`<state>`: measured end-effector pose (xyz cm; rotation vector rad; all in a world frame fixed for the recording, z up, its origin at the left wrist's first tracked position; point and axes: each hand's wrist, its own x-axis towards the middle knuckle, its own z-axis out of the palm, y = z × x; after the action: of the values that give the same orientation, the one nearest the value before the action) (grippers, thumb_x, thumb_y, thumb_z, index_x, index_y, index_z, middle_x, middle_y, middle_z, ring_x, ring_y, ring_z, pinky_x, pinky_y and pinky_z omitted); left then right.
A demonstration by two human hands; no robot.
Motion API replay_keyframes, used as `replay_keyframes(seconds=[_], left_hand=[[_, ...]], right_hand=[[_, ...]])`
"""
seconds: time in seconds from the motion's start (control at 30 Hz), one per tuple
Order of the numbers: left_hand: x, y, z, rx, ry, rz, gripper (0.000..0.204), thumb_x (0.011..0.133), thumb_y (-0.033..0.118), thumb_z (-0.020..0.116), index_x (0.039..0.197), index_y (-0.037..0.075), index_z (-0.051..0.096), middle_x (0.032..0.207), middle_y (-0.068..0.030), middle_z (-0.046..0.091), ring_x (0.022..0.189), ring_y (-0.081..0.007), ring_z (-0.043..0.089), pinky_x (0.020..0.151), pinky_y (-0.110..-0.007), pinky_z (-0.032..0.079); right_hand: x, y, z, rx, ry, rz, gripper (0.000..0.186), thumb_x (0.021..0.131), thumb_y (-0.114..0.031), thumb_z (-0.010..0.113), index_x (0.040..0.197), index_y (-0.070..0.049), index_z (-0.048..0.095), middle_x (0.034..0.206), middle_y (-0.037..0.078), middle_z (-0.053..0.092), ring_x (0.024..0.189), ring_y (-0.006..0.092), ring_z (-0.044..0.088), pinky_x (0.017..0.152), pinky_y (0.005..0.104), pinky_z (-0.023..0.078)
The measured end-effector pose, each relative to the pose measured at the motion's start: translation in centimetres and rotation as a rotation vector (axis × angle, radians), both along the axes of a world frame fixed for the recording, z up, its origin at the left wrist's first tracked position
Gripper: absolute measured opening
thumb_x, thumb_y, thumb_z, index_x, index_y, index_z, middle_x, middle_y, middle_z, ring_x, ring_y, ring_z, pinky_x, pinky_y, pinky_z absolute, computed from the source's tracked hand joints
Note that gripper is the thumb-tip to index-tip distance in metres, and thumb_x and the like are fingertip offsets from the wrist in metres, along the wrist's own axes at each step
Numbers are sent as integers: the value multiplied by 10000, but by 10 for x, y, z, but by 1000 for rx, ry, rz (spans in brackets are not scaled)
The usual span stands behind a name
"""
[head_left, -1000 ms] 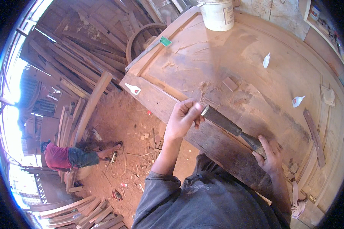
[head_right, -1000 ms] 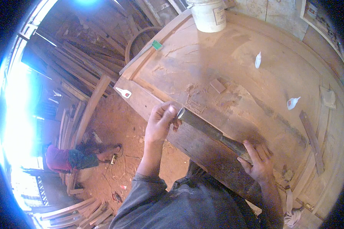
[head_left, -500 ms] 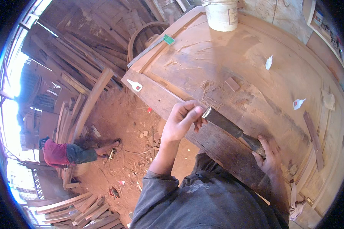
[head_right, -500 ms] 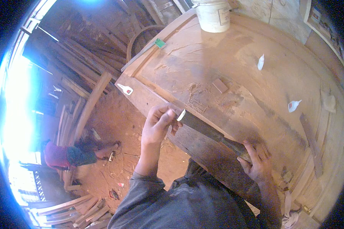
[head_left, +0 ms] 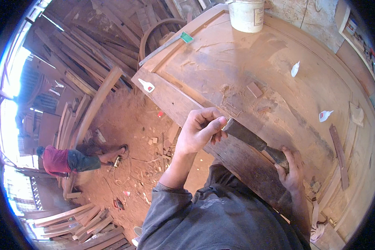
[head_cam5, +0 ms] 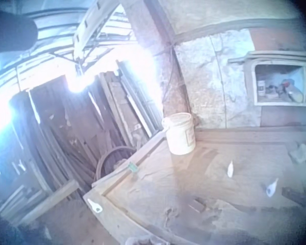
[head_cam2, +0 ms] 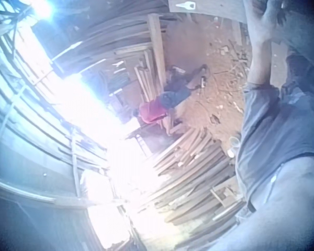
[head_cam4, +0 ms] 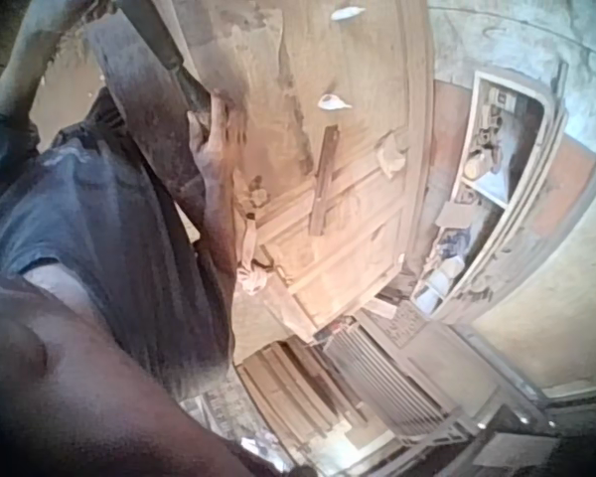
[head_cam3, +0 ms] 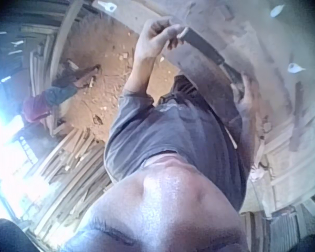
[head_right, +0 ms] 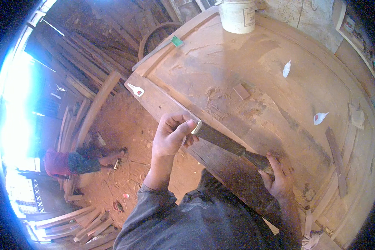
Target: The person repairs a wooden panel by applying glue to a hole, inserting a small wooden dowel, and tapping it flush with a hammer. They then use a chisel to remove excess wood and smooth the surface.
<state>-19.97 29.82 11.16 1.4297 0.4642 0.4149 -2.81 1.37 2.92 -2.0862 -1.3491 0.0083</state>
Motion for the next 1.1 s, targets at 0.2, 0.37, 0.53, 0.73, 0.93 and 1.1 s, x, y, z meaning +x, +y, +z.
replay_keyframes(seconds=[0.2,0.37,0.53,0.73,0.93,1.1], left_hand=[[-1,-3,2,22,4,8,236,974,199,573,829,21,627,651,-25,649,518,-44,564,449,-187,426],[-2,-5,6,27,-2,2,235,986,191,545,863,8,624,674,-31,650,529,-52,558,463,-191,427],[-6,-2,3,-7,-120,-105,180,981,119,514,1037,-23,609,864,-75,669,682,-76,579,567,-206,462],[3,-18,-1,238,-286,31,381,876,5,606,1249,1,530,1213,-116,587,953,-147,598,735,-243,506],[13,-36,-6,616,-343,379,557,827,70,701,1304,5,420,1125,-165,656,967,-242,637,814,-339,524],[11,-25,-9,1058,-389,351,601,805,72,729,1299,18,392,989,-160,693,953,-258,650,891,-405,442]], right_hand=[[1,1,0,31,12,13,547,777,-289,757,1257,-87,588,1077,165,620,968,346,618,800,418,506],[1,0,-2,21,56,25,540,790,-286,750,1253,-64,583,1092,187,613,999,363,605,825,419,504],[-1,-4,-1,-27,132,5,515,832,-322,702,1250,-48,576,1133,207,604,1032,387,590,899,438,476],[1,-8,-4,109,402,135,604,918,-442,553,1214,84,532,1135,230,621,1030,327,623,894,396,476],[-6,-8,5,51,733,151,603,895,-448,583,1253,36,550,1159,180,628,1089,304,595,965,381,438],[-7,-7,6,90,857,192,573,915,-399,575,1254,63,543,1142,164,638,1063,267,608,942,366,455]])
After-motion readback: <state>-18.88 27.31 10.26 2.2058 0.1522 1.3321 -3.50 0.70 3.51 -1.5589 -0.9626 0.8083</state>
